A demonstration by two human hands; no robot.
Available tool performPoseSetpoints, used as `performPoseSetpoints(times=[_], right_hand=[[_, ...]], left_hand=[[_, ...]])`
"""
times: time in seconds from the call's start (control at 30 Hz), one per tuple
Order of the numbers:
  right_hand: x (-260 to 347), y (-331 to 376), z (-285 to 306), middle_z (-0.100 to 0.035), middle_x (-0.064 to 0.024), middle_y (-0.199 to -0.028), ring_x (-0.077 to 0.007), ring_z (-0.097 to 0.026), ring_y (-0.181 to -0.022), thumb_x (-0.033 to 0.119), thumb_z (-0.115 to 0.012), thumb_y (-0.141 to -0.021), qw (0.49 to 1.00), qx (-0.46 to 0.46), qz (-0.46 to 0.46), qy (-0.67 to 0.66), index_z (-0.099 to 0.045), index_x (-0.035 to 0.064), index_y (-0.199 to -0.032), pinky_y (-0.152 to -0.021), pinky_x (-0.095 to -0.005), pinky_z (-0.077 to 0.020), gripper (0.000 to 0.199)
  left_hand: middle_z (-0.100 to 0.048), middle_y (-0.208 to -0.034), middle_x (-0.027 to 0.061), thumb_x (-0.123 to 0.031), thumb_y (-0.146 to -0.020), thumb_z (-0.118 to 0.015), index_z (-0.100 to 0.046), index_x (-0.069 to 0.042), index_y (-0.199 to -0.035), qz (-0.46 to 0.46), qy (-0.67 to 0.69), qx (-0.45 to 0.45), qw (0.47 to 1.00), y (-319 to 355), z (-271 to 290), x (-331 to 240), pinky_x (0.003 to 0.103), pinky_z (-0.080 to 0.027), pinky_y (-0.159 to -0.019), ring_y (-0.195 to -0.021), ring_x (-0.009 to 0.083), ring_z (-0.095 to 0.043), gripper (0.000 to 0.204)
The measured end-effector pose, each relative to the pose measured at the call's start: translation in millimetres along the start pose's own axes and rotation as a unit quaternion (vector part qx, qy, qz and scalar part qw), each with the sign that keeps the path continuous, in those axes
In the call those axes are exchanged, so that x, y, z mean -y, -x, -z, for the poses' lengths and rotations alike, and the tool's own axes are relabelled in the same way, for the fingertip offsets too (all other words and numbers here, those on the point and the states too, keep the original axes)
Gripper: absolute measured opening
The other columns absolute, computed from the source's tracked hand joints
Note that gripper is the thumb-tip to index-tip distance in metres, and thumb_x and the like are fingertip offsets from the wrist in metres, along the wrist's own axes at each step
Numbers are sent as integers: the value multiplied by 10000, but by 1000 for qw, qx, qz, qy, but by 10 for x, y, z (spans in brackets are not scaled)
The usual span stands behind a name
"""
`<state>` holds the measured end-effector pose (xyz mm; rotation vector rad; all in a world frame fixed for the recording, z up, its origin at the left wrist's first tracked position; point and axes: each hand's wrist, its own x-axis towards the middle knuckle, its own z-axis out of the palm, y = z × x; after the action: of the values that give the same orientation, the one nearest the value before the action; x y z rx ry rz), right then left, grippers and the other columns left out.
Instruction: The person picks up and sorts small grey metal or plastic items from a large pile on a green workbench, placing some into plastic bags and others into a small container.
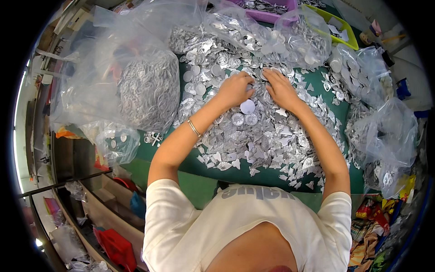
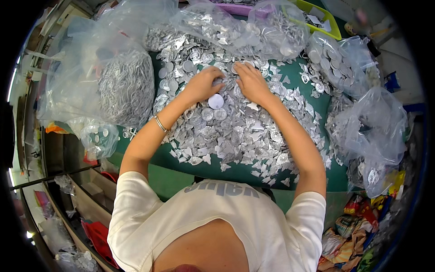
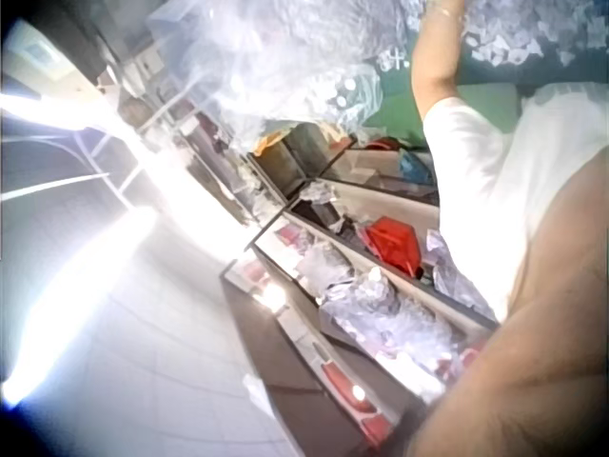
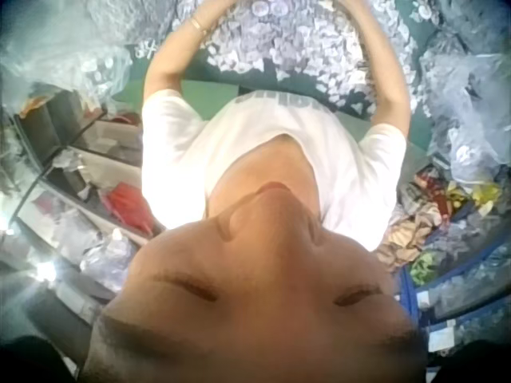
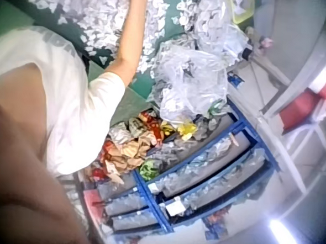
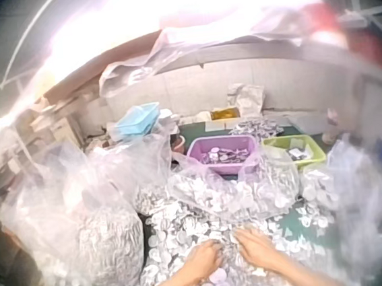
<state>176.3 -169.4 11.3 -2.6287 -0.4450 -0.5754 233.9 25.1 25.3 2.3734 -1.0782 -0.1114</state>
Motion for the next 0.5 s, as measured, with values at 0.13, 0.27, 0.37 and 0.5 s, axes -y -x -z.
performPoseSetpoints(times=[0.13, 0.27, 0.37, 0.5], right_hand=[[86, 66, 104, -532, -164, -1148, -330, -487, -1076, 70, -593, -771, 985, 90, -74, -130, -534, 5, -1045, -913, -376, -388, 288], [228, 253, 234, -537, -162, -1141, -330, -483, -1089, 73, -605, -767, 989, 56, -43, -126, -543, 7, -1014, -927, -383, -386, 263], [237, 335, 283, -528, -154, -1173, -328, -469, -1119, 82, -606, -778, 983, 72, -87, -145, -561, 7, -1002, -943, -376, -375, 240], [341, 466, 246, -501, -167, -1211, -347, -433, -1159, 104, -617, -782, 986, 56, -92, -126, -575, 0, -987, -965, -389, -353, 233]], left_hand=[[-538, -983, 131, -308, -726, -691, -594, -59, -892, 12, 26, 21, 999, -13, 104, 46, 397, -454, -776, -911, 319, -558, 315], [-561, -909, 133, -303, -758, -655, -564, -57, -859, -23, -34, 34, 999, 44, 169, 81, 412, -462, -722, -838, 323, -566, 281], [-558, -829, 162, -232, -798, -611, -521, -22, -821, -2, -16, 6, 1000, 172, 132, 3, 423, -440, -672, -781, 347, -548, 229], [-569, -845, 202, -170, -833, -556, -484, -4, -922, 22, -50, -34, 998, 469, 138, -154, 433, -441, -681, -790, 362, -541, 202]])
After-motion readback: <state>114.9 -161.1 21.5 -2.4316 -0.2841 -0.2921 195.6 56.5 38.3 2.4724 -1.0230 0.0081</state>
